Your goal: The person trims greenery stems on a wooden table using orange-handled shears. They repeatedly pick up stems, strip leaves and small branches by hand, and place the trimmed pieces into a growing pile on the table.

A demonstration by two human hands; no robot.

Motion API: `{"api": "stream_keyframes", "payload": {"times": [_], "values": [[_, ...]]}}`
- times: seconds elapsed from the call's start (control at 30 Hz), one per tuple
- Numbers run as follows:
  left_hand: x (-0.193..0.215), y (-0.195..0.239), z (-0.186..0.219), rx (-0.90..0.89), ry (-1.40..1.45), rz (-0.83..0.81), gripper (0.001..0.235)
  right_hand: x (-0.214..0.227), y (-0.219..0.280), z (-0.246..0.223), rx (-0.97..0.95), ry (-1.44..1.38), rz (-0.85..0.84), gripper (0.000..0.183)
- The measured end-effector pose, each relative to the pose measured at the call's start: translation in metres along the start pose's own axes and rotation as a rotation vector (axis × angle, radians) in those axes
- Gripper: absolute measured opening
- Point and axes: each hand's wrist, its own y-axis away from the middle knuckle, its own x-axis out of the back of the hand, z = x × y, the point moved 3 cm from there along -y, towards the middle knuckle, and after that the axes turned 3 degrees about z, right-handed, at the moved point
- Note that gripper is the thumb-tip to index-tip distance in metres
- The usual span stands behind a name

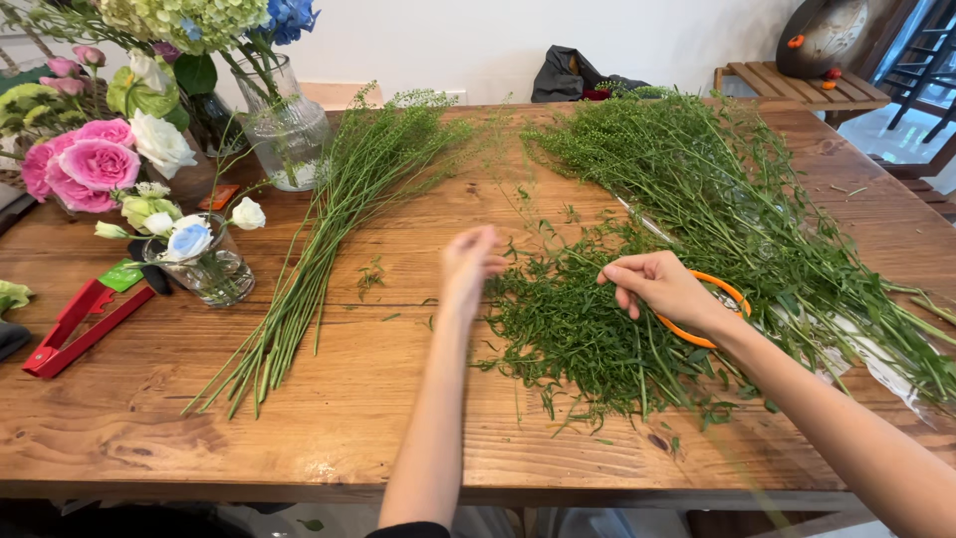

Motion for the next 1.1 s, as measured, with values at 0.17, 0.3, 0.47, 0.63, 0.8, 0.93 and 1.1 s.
{"api": "stream_keyframes", "payload": {"times": [0.17, 0.3, 0.47, 0.63, 0.8, 0.93, 1.1], "values": [[-0.050, 0.024, -0.002, -0.056, -0.380, -0.226, 0.054, -0.009, 0.002, -0.004, -0.026, -0.070, -0.062, 0.029], [-0.028, 0.005, -0.002, -0.200, -0.420, -0.025, 0.039, -0.012, 0.005, -0.005, -0.025, -0.170, -0.081, 0.034], [-0.031, 0.031, 0.018, -0.068, -0.329, -0.171, 0.056, -0.009, -0.005, 0.032, -0.070, -0.401, -0.093, 0.030], [-0.072, 0.043, 0.001, 0.073, -0.025, -0.536, 0.063, -0.024, -0.012, 0.045, -0.171, -0.509, -0.187, 0.038], [-0.055, 0.037, 0.005, -0.204, -0.171, -0.249, 0.043, -0.041, 0.009, -0.006, -0.172, -0.579, -0.208, 0.040], [-0.053, 0.033, 0.005, -0.193, -0.157, -0.134, 0.045, -0.041, -0.004, 0.014, -0.163, -0.541, -0.109, 0.031], [-0.029, 0.018, 0.008, -0.174, -0.190, -0.047, 0.066, -0.031, 0.003, -0.003, -0.021, -0.307, 0.044, 0.030]]}}
